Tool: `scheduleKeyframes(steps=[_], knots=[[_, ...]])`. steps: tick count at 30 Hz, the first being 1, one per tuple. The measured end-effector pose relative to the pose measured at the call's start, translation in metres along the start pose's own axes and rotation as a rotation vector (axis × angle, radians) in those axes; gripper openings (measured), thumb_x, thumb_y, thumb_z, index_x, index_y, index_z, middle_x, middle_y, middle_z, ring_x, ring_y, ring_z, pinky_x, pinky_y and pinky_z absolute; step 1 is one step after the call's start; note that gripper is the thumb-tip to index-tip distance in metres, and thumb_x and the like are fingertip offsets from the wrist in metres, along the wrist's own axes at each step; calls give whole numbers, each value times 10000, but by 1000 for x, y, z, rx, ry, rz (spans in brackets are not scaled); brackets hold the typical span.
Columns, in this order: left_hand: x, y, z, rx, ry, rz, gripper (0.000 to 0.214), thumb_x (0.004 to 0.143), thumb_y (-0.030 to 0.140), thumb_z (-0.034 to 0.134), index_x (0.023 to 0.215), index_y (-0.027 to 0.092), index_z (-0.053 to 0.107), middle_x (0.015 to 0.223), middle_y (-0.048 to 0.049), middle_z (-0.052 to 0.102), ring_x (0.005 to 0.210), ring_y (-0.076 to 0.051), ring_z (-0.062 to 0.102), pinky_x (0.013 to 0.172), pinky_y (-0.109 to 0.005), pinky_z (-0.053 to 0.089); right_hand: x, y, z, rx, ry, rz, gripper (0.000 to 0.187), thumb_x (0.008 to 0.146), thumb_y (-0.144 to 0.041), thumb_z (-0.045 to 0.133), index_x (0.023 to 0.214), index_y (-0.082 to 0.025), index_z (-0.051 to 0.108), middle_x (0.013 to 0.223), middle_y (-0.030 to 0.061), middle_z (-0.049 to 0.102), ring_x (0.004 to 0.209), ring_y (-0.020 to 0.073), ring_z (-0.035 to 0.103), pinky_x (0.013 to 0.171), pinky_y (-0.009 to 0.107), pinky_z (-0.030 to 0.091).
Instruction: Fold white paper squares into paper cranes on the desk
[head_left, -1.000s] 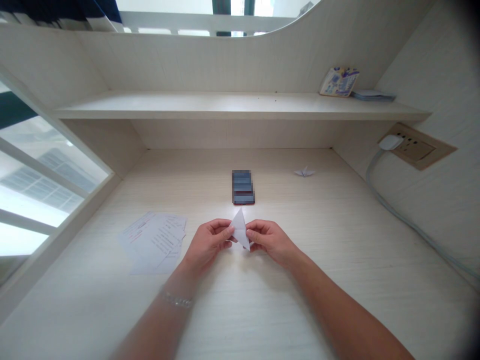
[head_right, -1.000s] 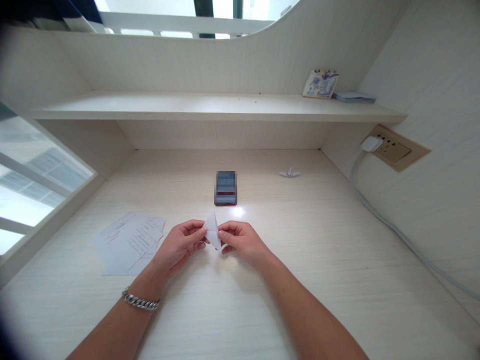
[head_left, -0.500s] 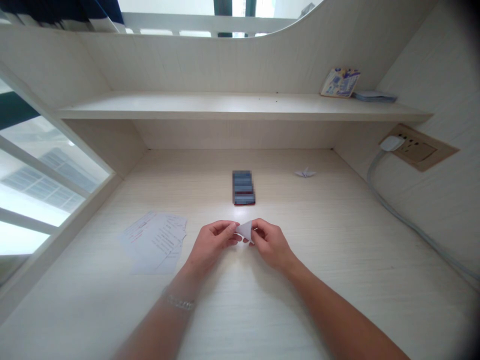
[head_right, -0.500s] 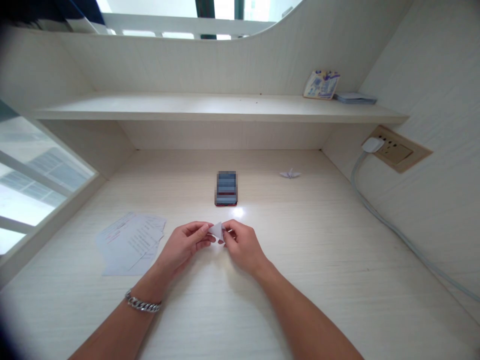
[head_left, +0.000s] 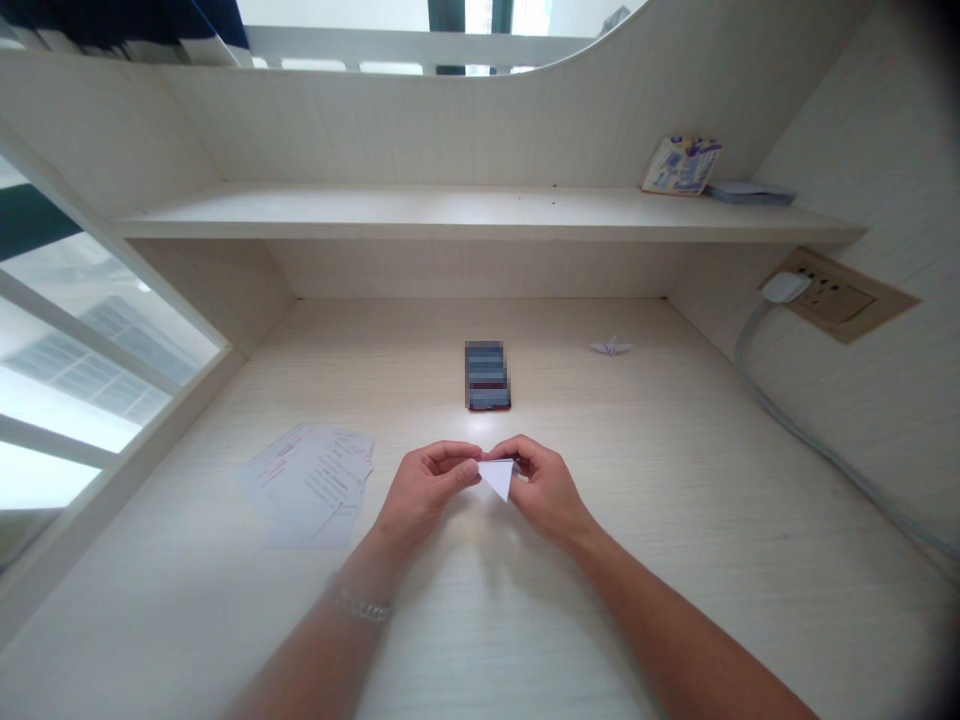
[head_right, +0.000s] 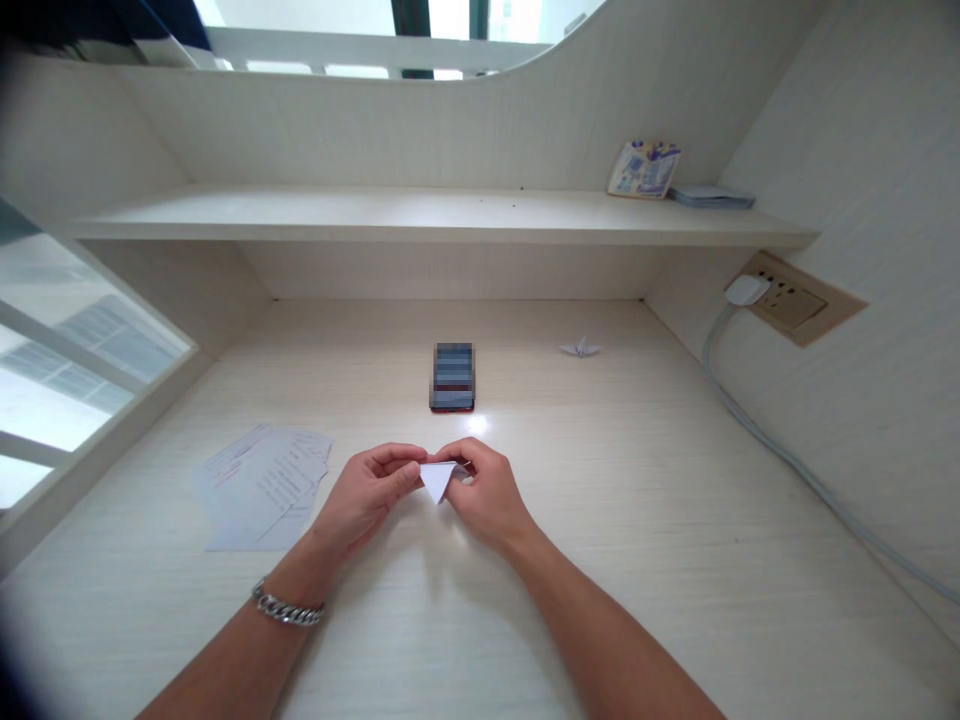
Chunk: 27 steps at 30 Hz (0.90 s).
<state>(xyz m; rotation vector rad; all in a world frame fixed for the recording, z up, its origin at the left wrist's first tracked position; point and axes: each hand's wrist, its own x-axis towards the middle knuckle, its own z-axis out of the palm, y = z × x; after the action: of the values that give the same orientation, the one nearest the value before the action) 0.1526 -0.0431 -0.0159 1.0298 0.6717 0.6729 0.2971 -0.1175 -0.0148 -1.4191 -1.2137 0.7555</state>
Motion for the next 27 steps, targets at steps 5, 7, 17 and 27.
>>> scheduleKeyframes(steps=[5, 7, 17, 27], knots=[[-1, 1, 3, -49, -24, 26, 237, 641, 157, 742, 866, 136, 674, 858, -89, 719, 788, -175, 658, 748, -282, 503, -2, -2, 1, -54, 84, -135, 80, 731, -170, 616, 806, -190, 635, 784, 22, 621, 723, 157, 581, 646, 261, 439], [-1, 1, 3, -48, -12, 45, 248, 629, 143, 749, 863, 133, 670, 847, -90, 721, 788, -177, 661, 749, -284, 507, -2, -3, 2, -53, 111, -181, 57, 735, -170, 615, 786, -190, 629, 770, 21, 611, 712, 155, 573, 636, 259, 433], [-1, -5, 0, 35, 12, 66, 264, 606, 132, 763, 852, 123, 667, 797, -87, 721, 724, -158, 658, 681, -240, 505, -4, 4, 3, 64, 58, -45, 86, 683, -158, 649, 761, -177, 620, 723, 13, 613, 641, 143, 559, 563, 237, 426], [8, -8, -7, -128, 258, 50, 255, 611, 176, 764, 823, 130, 629, 710, -17, 658, 664, -98, 611, 630, -206, 481, 6, 7, 1, 495, 64, 236, 243, 753, -377, 615, 862, -162, 646, 807, 45, 669, 698, 161, 623, 628, 288, 523]])
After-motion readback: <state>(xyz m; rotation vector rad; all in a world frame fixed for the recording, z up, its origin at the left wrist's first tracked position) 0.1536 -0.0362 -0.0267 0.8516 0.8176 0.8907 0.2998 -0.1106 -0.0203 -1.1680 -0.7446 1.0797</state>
